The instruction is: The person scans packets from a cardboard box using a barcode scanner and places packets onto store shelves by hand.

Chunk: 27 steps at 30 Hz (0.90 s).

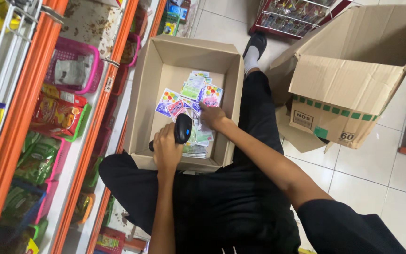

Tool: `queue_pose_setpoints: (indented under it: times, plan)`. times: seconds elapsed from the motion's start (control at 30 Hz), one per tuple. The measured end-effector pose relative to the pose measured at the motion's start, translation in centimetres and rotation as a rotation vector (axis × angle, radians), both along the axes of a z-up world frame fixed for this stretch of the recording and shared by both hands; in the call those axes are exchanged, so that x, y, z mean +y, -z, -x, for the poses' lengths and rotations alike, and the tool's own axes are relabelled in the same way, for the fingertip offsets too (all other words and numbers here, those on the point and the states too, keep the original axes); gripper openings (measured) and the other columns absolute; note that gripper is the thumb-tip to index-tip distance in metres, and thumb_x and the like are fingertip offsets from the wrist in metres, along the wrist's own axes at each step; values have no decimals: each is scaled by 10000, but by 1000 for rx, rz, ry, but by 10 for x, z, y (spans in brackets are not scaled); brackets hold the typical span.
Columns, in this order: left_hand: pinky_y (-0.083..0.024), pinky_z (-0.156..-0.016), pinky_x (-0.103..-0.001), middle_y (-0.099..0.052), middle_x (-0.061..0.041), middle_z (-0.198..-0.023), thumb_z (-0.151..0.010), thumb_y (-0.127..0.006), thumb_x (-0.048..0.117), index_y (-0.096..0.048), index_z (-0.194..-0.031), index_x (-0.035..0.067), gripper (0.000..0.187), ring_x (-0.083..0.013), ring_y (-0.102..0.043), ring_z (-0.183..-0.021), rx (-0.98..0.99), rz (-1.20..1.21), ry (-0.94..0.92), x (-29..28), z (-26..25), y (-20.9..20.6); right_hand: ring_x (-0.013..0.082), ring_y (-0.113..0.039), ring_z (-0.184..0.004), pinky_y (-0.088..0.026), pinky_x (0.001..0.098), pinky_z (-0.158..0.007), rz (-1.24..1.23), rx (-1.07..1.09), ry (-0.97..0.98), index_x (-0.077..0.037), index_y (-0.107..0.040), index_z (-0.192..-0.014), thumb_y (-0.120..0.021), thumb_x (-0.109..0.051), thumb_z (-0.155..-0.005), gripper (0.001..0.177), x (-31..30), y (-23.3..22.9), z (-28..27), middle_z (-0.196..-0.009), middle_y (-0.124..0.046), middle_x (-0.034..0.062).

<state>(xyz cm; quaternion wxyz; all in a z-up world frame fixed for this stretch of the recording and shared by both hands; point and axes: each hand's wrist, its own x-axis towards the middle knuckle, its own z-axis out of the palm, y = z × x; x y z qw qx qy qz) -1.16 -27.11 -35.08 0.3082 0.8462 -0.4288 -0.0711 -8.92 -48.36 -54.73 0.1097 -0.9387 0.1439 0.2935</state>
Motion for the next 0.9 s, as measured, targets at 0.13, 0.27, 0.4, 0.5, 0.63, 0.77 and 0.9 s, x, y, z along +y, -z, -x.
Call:
queue_pose_setpoints:
  times: [0.13,0.27,0.4,0.5,0.63,0.77,0.9]
  plan:
    - [-458,-898,-480,-677,-187,-1025,-776,-679,8,-635,-1118,-34,347,-386,-623,-996,9,-37,27,2,-1,1,328,-693,-1139,-577,415,-915,-7,10,34,-171,-710,-1271,-657,-93,-890,392,-3,-9,-6,-1720,-99,171]
    - [-463,-891,-476,-679,-188,-1039,-748,-672,-13,-635,-1122,-36,377,-385,-630,-1002,11,-37,19,4,-1,7,331,-624,-1225,-593,444,-864,49,31,-9,-154,-663,-1313,-679,-186,-911,404,-8,14,-10,-1679,-99,181]
    - [-458,-897,-485,-678,-221,-1085,-679,-685,-11,-638,-1138,-46,464,-410,-621,-999,-98,83,-8,5,-3,10,376,-684,-1188,-556,499,-967,-125,-7,106,-121,-706,-1281,-572,-169,-1007,309,-12,29,-4,-1642,-315,235]
    - [-467,-942,-468,-684,-174,-1009,-703,-675,-20,-652,-1085,9,384,-379,-631,-1020,68,-162,-41,7,-3,4,439,-660,-1056,-542,517,-893,-188,-186,163,7,-582,-1278,-533,-79,-943,349,-23,31,-5,-1629,-209,272]
    - [-464,-890,-483,-678,-193,-1035,-672,-691,-16,-639,-1129,-17,459,-401,-620,-1011,30,-40,-56,3,-6,4,347,-694,-1057,-574,449,-942,-350,-42,98,-49,-721,-1201,-625,-101,-915,305,-26,29,-2,-1202,-695,197]
    - [-464,-920,-469,-675,-193,-1069,-667,-698,-18,-635,-1118,-10,456,-395,-622,-1027,-5,-34,-71,8,-4,4,309,-660,-1038,-567,424,-888,-614,-176,28,3,-644,-1251,-719,3,-789,468,-6,0,11,-1190,-666,173]
    - [-452,-957,-471,-673,-175,-1043,-738,-719,15,-638,-1153,11,423,-378,-635,-1055,64,-54,-101,12,-2,-5,240,-663,-998,-569,383,-853,-718,-314,103,0,-663,-1240,-807,34,-729,532,6,-89,10,-1101,-685,130]
